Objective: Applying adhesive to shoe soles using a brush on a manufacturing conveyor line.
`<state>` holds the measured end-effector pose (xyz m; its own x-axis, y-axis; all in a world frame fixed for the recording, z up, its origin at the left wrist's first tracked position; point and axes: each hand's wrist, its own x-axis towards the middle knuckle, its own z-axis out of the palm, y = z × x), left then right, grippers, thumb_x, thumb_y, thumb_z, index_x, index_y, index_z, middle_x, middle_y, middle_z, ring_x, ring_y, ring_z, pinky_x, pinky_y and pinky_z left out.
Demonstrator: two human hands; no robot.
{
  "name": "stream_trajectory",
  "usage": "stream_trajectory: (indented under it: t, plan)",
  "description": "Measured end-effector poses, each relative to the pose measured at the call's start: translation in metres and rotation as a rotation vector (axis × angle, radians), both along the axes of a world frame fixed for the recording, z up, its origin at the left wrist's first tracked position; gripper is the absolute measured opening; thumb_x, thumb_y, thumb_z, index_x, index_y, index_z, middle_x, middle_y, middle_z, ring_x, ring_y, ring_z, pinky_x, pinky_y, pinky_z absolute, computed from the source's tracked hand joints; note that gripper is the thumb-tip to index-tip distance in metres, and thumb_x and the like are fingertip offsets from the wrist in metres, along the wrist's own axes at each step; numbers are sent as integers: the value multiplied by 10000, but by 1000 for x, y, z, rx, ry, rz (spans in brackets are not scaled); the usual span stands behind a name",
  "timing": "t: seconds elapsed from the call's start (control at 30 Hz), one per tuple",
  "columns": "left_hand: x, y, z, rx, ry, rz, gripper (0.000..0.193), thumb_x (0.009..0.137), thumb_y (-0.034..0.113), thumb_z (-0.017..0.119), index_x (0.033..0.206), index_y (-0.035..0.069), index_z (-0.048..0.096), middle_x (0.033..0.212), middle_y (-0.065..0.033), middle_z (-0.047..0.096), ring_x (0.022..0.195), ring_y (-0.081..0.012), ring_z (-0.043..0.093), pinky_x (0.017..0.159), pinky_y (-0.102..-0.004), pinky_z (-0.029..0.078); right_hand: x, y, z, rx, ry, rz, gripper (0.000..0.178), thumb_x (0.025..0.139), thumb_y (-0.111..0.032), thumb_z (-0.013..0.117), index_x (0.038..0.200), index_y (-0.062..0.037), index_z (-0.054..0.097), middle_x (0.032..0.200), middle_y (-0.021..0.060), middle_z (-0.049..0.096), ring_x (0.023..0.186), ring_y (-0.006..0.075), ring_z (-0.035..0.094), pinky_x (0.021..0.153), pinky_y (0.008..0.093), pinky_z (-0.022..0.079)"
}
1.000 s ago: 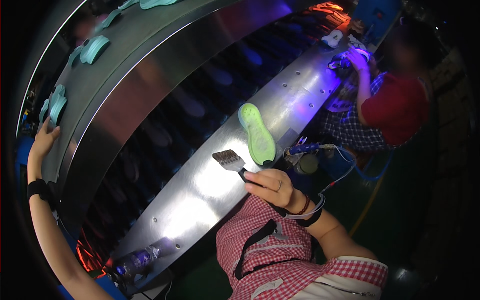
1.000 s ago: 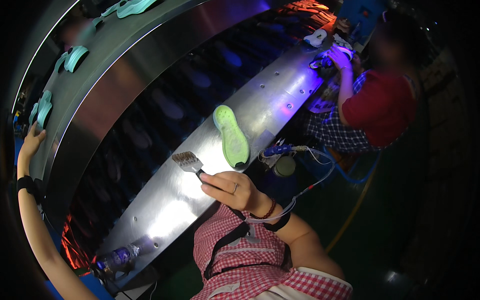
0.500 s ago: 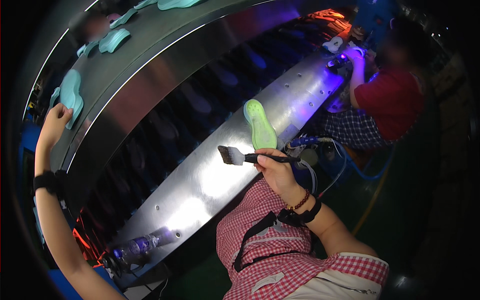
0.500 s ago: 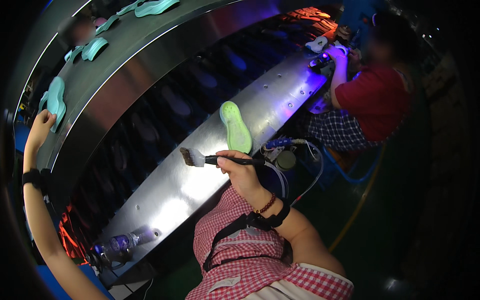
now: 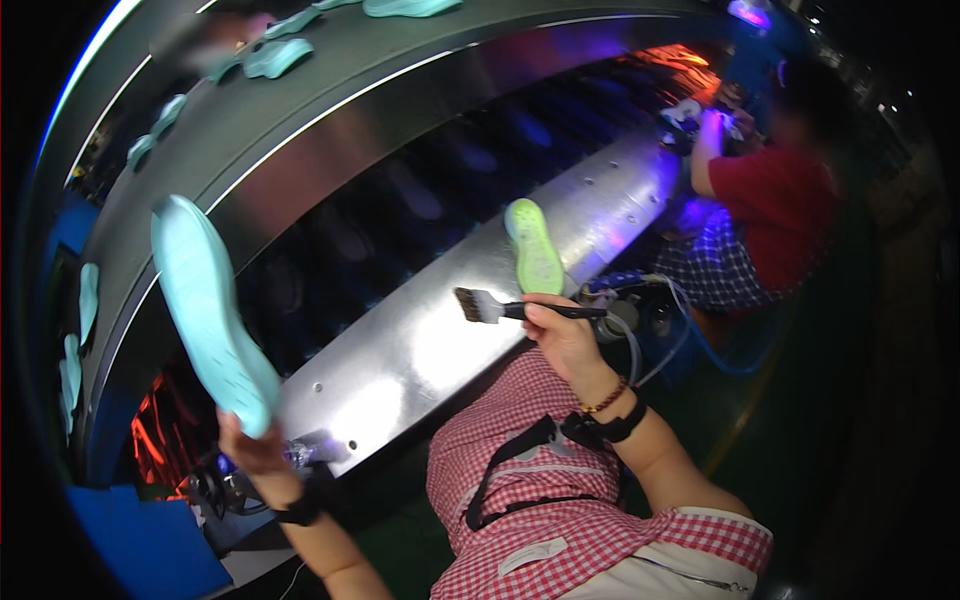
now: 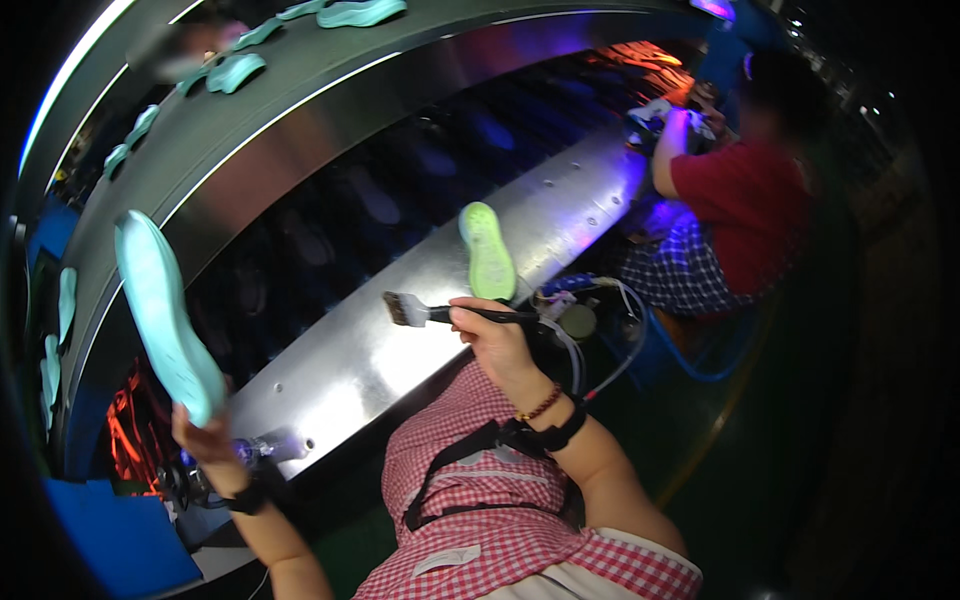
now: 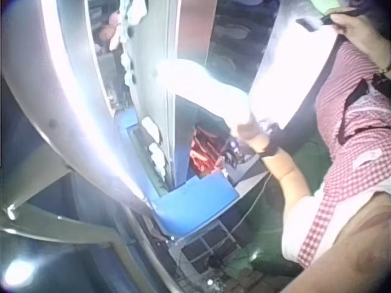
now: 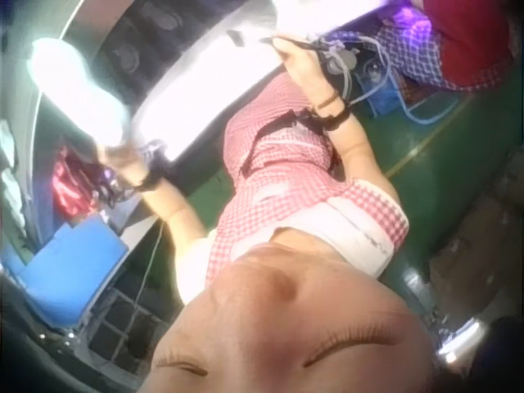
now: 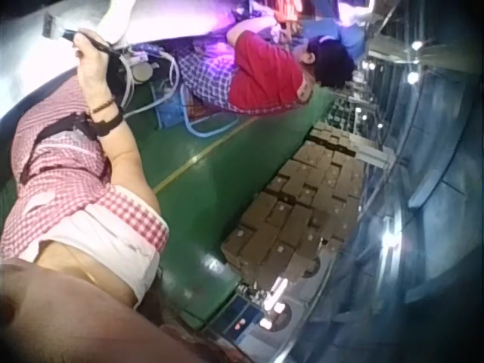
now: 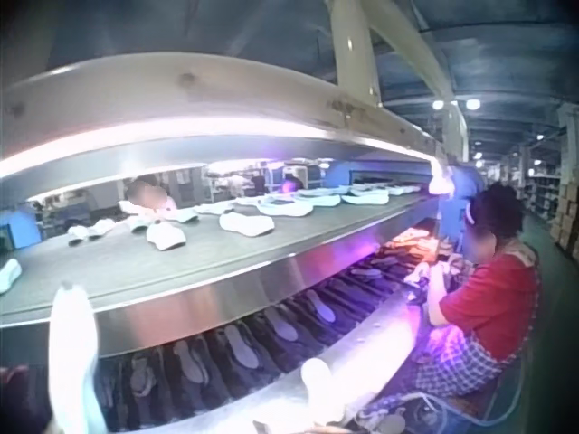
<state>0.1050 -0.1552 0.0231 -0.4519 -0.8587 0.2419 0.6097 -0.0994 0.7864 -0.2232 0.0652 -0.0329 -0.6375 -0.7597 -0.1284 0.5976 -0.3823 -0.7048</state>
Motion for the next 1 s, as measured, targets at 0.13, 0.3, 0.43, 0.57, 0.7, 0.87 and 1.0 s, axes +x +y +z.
stream_trajectory:
  t: [0.13, 0.3, 0.43, 0.57, 0.7, 0.87, 1.0]
  plan:
    - [-30, 65, -76, 289, 283, -561, 858, 786, 630, 428, 1350, 19, 214, 1241, -238, 411, 1064, -380, 494, 856, -620, 394, 7, -3, -5, 25, 46, 74, 211, 776, -36, 623, 968, 47, 599, 760, 57, 599, 662, 95, 541, 597, 190, 413]
    - [-84, 109, -99, 507, 136, -510, 929, 714, 696, 476, 1358, 66, 252, 1317, -215, 359, 1225, -379, 336, 998, -518, 297, 35, -20, -1, 89, 115, 300, 215, 773, -39, 629, 971, 42, 607, 745, 36, 601, 645, 73, 526, 584, 173, 403]
    - [-109, 123, -92, 681, 330, -568, 952, 717, 789, 259, 1346, 75, 285, 1271, -245, 386, 1126, -410, 421, 951, -533, 339, 51, -39, 1, 176, 263, 501, 207, 769, -45, 631, 964, 22, 627, 818, 49, 631, 722, 68, 561, 654, 178, 449]
    - [-110, 126, -87, 743, 279, -546, 908, 738, 774, 215, 1293, 70, 359, 1166, -227, 456, 1011, -375, 509, 885, -538, 397, 51, -60, 5, 191, 400, 496, 203, 761, -52, 635, 950, 23, 631, 837, 60, 639, 767, 97, 575, 696, 215, 465]
    - [-112, 126, -93, 657, 245, -484, 825, 783, 716, 211, 1302, 88, 343, 1187, -197, 459, 1021, -332, 517, 901, -484, 402, 58, -74, 9, 154, 512, 463, 204, 760, -68, 641, 944, 18, 636, 839, 62, 644, 758, 91, 582, 694, 214, 472]
    - [-124, 130, -93, 680, 52, -52, 713, 832, 651, 199, 1255, 104, 376, 1230, -109, 436, 1134, -242, 426, 966, -389, 347, 83, -58, 23, 69, 1109, 405, 216, 719, -107, 655, 916, -19, 658, 772, 104, 648, 720, 150, 606, 645, 255, 466]
    - [-105, 109, -90, 607, 56, -31, 737, 821, 666, 198, 1193, 82, 451, 1011, -143, 575, 889, -286, 570, 801, -413, 467, 68, -30, 31, 2, 1269, 673, 230, 679, -141, 633, 862, -5, 660, 709, 155, 633, 631, 246, 626, 581, 298, 478]
